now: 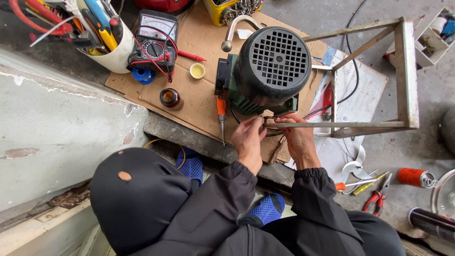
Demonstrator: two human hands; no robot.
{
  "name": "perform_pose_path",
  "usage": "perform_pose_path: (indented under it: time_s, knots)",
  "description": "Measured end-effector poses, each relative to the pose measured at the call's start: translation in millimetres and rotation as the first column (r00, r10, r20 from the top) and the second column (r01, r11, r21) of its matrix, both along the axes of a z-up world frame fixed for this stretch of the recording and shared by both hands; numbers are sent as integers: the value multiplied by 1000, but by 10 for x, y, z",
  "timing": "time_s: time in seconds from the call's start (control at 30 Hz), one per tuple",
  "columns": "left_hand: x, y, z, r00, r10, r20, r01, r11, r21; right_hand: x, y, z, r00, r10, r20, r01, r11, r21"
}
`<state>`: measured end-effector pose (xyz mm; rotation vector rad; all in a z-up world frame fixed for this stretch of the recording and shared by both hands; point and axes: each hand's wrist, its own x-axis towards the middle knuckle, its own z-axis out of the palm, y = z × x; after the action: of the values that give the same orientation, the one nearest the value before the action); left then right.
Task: Securing a motor to a metal support frame using bolts and a screwdriver.
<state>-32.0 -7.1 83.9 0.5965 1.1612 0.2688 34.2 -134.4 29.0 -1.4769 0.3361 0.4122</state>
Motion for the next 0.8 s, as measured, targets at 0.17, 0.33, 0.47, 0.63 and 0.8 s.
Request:
perform_pose_path:
  time_s: [0.17, 0.33, 0.47, 0.63, 0.8]
  knots:
    - [-543, 354, 608, 933, -231, 276, 261, 962, -77, -27, 5, 11, 1000, 10, 6, -10, 999, 35]
    - [-865, 543, 1158, 839, -242, 488, 374, 907, -193, -46, -7, 103, 1000, -7, 28, 5, 998, 55]
    - [-1046, 589, 1261, 688, -128, 714, 447, 850, -279, -57, -23, 325, 991, 129, 34, -133, 982, 137]
    - [-1095, 620, 1336, 706, -84, 703, 443, 828, -345, -82, -17, 378, 987, 144, 66, -151, 981, 125]
    - [-1112, 641, 1295, 738, -29, 674, 417, 804, -423, -90, -6, 390, 992, 120, 41, -124, 985, 120]
